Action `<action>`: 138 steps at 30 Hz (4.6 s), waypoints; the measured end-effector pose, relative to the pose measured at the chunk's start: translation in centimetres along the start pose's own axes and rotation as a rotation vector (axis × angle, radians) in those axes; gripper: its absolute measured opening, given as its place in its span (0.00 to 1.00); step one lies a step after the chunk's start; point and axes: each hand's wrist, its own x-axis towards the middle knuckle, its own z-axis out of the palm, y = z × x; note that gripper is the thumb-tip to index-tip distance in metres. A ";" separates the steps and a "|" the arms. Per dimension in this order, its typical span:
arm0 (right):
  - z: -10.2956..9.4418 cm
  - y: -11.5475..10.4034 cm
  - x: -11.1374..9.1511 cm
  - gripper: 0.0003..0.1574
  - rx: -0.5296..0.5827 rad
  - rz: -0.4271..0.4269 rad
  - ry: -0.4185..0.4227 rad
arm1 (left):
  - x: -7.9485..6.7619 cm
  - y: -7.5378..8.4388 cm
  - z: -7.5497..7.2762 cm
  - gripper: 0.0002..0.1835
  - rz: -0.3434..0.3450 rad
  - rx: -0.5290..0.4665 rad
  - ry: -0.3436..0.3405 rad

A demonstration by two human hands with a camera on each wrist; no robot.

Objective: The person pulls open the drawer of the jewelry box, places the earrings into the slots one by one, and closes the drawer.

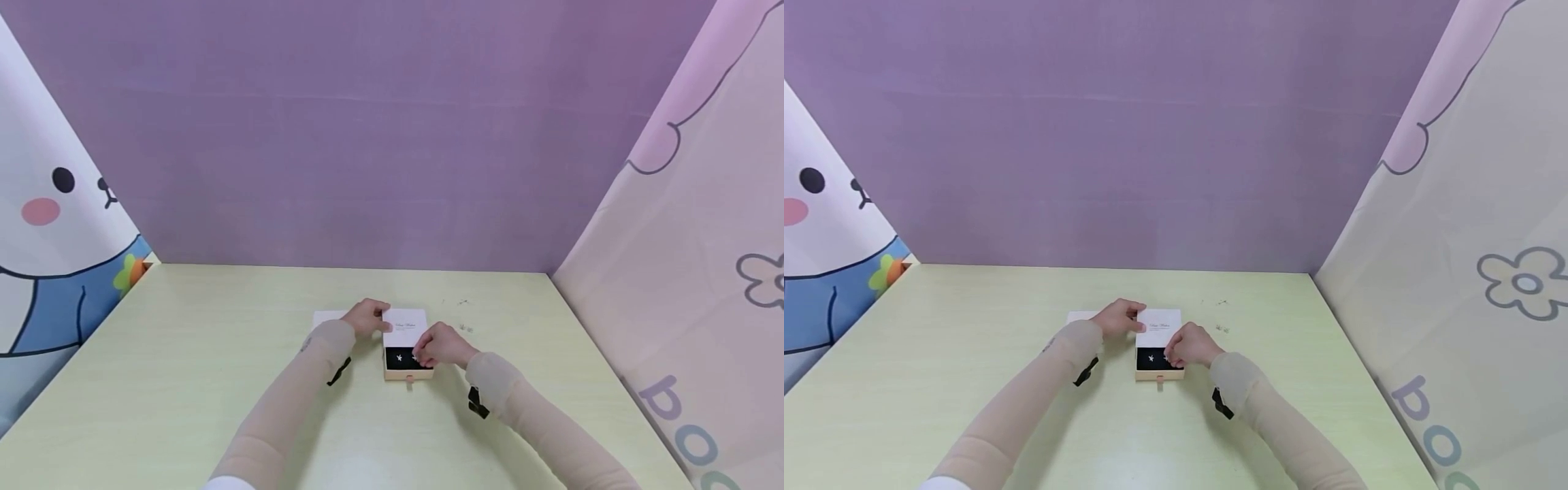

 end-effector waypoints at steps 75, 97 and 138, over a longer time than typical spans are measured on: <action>1.3 1.3 -3.8 0.16 0.532 -0.065 -0.016 | -0.3 0.1 0.0 0.32 0.003 -0.015 -0.013; 3.9 3.4 -6.0 0.19 0.605 0.102 -0.175 | 0.2 -0.1 0.1 0.33 -0.007 -0.015 -0.016; 6.0 2.8 -4.3 0.16 0.883 0.231 -0.014 | -0.2 0.1 0.1 0.32 -0.007 0.014 0.004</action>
